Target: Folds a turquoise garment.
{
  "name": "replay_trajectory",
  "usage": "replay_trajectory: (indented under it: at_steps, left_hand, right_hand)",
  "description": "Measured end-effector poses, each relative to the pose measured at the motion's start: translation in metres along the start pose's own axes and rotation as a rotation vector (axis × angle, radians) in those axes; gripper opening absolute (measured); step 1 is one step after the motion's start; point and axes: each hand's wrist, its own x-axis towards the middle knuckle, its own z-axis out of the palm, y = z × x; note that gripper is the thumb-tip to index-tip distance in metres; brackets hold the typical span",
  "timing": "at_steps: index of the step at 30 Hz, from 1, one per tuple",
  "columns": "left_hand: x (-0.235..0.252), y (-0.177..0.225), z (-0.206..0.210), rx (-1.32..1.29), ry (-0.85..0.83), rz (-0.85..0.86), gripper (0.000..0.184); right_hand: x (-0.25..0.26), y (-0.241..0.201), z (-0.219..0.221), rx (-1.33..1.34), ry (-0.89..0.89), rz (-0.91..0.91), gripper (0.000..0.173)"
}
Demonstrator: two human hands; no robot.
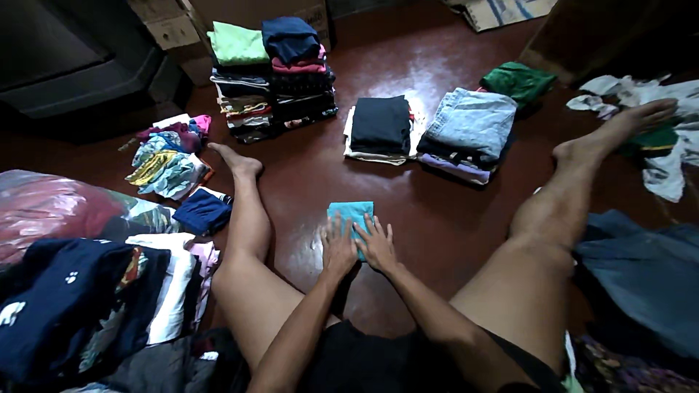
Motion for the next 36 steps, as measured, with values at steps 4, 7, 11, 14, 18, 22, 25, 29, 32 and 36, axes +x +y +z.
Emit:
replay_trajectory:
  at_steps: [4, 7, 11, 14, 18, 22, 25, 29, 32, 36]
  left_hand:
    - [0.016, -0.007, 0.011, 0.052, -0.171, 0.115, 0.066]
    - [0.075, -0.023, 0.000, 0.042, -0.133, 0.020, 0.067]
    - [0.169, -0.057, -0.021, 0.163, 0.002, -0.066, 0.063]
    - [0.212, -0.048, -0.045, 0.185, 0.106, -0.214, 0.058]
    - [0.229, -0.028, -0.035, 0.132, -0.005, -0.330, 0.068]
    - [0.251, -0.043, -0.031, 0.128, 0.150, -0.278, 0.065]
    - [0.270, -0.053, -0.054, 0.021, 0.195, -0.305, 0.068]
    - [0.292, -0.059, -0.063, -0.070, -0.061, -0.222, 0.071]
    - [0.309, -0.056, -0.072, -0.094, -0.074, -0.004, 0.070]
    - [0.297, -0.051, -0.086, -0.111, -0.031, 0.040, 0.060]
  right_hand:
    - [0.031, 0.018, -0.045, 0.232, -0.062, -0.064, 0.038]
    - [0.056, 0.039, -0.110, 0.314, -0.049, -0.082, 0.032]
    - [0.055, 0.075, -0.200, 0.240, 0.075, -0.183, 0.032]
    - [0.021, 0.086, -0.233, 0.213, 0.229, -0.249, 0.030]
    - [-0.013, 0.103, -0.238, 0.290, 0.278, -0.223, 0.029]
    - [-0.031, 0.120, -0.237, 0.326, 0.266, -0.166, 0.027]
    - [-0.039, 0.127, -0.243, 0.338, 0.289, -0.129, 0.028]
    - [-0.050, 0.129, -0.247, 0.447, 0.340, -0.072, 0.027]
    - [-0.056, 0.123, -0.243, 0.508, 0.375, -0.048, 0.026]
    - [-0.084, 0.124, -0.247, 0.463, 0.350, -0.017, 0.026]
